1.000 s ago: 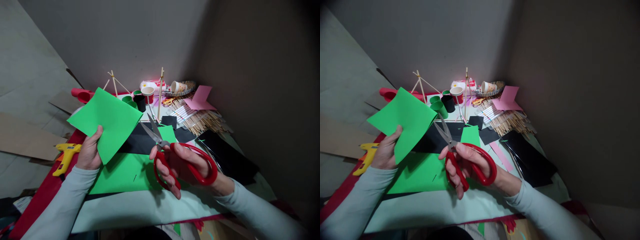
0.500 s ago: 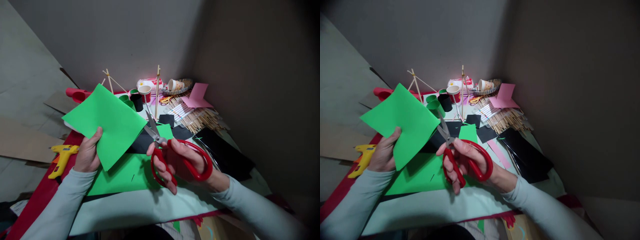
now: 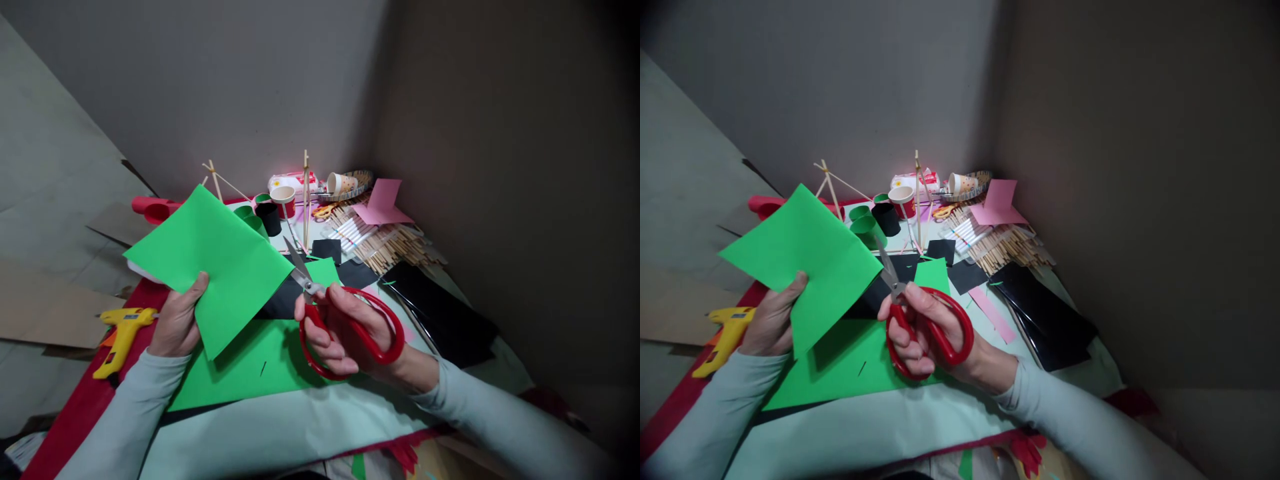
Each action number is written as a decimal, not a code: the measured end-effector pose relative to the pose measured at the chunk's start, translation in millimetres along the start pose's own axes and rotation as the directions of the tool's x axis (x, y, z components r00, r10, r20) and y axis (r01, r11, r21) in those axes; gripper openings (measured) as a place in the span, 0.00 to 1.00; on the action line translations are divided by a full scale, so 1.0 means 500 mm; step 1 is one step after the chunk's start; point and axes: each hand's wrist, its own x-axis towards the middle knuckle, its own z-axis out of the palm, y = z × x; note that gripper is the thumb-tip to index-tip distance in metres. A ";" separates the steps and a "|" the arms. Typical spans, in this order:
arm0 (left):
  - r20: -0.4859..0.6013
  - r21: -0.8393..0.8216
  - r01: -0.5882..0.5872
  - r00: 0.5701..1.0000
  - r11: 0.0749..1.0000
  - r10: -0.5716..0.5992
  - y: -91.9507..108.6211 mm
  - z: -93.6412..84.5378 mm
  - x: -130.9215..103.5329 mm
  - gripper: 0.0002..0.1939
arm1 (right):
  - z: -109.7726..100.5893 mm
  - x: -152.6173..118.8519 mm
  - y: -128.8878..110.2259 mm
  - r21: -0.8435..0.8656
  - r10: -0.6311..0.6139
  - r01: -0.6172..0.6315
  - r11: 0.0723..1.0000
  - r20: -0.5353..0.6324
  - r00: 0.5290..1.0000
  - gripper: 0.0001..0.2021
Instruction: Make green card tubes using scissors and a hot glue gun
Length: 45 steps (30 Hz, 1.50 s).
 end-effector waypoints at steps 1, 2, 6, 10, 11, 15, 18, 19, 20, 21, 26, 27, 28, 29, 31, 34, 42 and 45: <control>0.005 0.002 0.002 1.000 1.000 -0.002 0.000 0.000 0.000 0.29 | 0.003 -0.001 -0.001 -0.027 0.008 -0.008 1.000 -0.021 1.000 0.25; 0.011 0.004 0.004 1.000 1.000 -0.004 0.000 -0.001 -0.001 0.29 | 0.006 -0.002 -0.002 -0.058 0.017 -0.020 0.998 -0.043 0.999 0.25; 0.027 0.013 0.009 1.000 1.000 -0.009 0.002 0.000 -0.004 0.27 | 0.011 -0.004 -0.005 -0.151 0.043 -0.059 0.987 -0.104 0.994 0.24; 0.020 0.026 0.000 1.000 1.000 0.000 0.001 0.000 -0.007 0.25 | -0.003 0.001 0.003 -0.147 -0.007 0.000 0.989 -0.045 0.999 0.25; 0.021 0.028 -0.001 1.000 1.000 0.000 0.000 0.000 -0.008 0.25 | -0.007 0.003 0.005 -0.136 -0.022 0.017 0.991 -0.029 0.999 0.25; 0.044 0.039 0.020 0.999 0.999 -0.022 -0.009 0.001 -0.012 0.26 | -0.016 0.006 0.012 -0.132 -0.039 0.036 0.991 -0.020 0.999 0.26; 0.058 0.049 0.039 0.997 0.998 -0.042 -0.013 0.002 -0.015 0.26 | -0.015 0.005 0.011 -0.158 -0.051 0.046 0.986 -0.025 0.998 0.27; 0.061 0.052 0.040 0.997 0.998 -0.043 -0.014 0.002 -0.015 0.26 | -0.014 0.005 0.010 -0.176 -0.047 0.042 0.984 -0.024 0.999 0.28; 0.062 0.055 0.039 0.997 0.998 -0.043 -0.015 0.002 -0.016 0.26 | -0.012 0.004 0.009 -0.199 -0.034 0.027 0.980 -0.030 0.999 0.28; 0.064 0.058 0.038 0.997 0.998 -0.042 -0.015 0.002 -0.016 0.27 | -0.011 0.003 0.007 -0.223 -0.014 0.005 0.975 -0.042 0.999 0.29; 0.070 0.075 0.036 0.997 0.997 -0.041 -0.015 0.001 -0.015 0.32 | -0.008 0.001 0.004 -0.289 0.019 -0.056 0.956 -0.130 0.991 0.32; 0.070 0.079 0.036 0.997 0.996 -0.041 -0.015 0.001 -0.015 0.33 | -0.009 0.003 0.005 -0.289 0.006 -0.041 0.957 -0.123 0.992 0.32; 0.069 0.083 0.034 0.997 0.996 -0.040 -0.015 0.000 -0.015 0.33 | -0.011 0.005 0.006 -0.286 -0.003 -0.029 0.958 -0.114 0.994 0.32; 0.065 0.086 0.032 0.997 0.996 -0.038 -0.016 0.000 -0.015 0.34 | -0.013 0.006 0.006 -0.280 -0.007 -0.022 0.960 -0.100 0.995 0.32; 0.056 0.092 0.031 0.998 0.995 -0.036 -0.015 0.000 -0.015 0.33 | -0.019 0.010 0.006 -0.265 0.010 -0.030 0.964 -0.075 0.997 0.34; 0.044 0.101 0.039 0.998 0.994 -0.044 -0.013 0.001 -0.017 0.31 | -0.028 0.010 0.005 -0.268 0.032 -0.045 0.962 -0.051 0.998 0.36; 0.049 0.127 0.075 0.995 0.989 -0.082 -0.005 0.000 -0.025 0.35 | -0.037 0.006 0.008 -0.283 0.053 -0.056 0.957 -0.020 0.998 0.39; 0.036 0.137 0.115 0.992 0.984 -0.121 -0.006 -0.006 -0.024 0.34 | -0.042 0.012 0.017 -0.276 0.034 -0.038 0.960 -0.022 0.999 0.40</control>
